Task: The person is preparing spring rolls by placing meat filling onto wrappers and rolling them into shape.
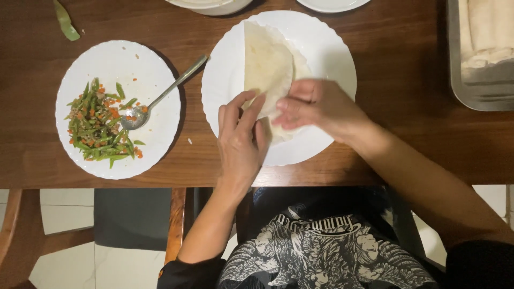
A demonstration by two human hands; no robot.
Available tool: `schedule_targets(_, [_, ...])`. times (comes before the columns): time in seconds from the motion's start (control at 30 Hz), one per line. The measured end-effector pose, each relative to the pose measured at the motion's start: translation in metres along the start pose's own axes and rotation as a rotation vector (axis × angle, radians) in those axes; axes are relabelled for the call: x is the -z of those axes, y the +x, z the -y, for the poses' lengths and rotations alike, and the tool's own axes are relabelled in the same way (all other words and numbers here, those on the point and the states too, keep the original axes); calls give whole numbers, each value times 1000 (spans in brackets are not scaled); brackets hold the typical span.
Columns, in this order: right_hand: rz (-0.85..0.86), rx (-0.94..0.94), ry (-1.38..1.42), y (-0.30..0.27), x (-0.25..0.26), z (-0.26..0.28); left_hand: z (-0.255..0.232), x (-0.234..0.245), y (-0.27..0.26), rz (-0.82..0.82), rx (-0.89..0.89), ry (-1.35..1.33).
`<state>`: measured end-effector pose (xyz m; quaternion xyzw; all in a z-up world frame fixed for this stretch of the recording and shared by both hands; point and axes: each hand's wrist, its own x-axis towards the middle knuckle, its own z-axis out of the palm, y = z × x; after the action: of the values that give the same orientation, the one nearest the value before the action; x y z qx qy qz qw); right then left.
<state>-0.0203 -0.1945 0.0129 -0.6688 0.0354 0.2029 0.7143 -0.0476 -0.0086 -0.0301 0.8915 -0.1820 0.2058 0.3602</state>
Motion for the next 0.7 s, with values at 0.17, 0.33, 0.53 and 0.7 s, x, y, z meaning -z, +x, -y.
schedule_targets(0.17, [40, 41, 8, 2, 1, -15, -6, -4, 0, -37, -20, 33])
schedule_targets(0.33, [65, 109, 7, 6, 7, -22, -8, -1, 0, 4, 8, -18])
schedule_targets(0.53, [103, 151, -32, 8, 7, -24, -18, 8, 6, 31, 37, -67])
schedule_targets(0.7, [166, 221, -101, -1, 3, -17, -14, 9, 6, 36, 28, -35])
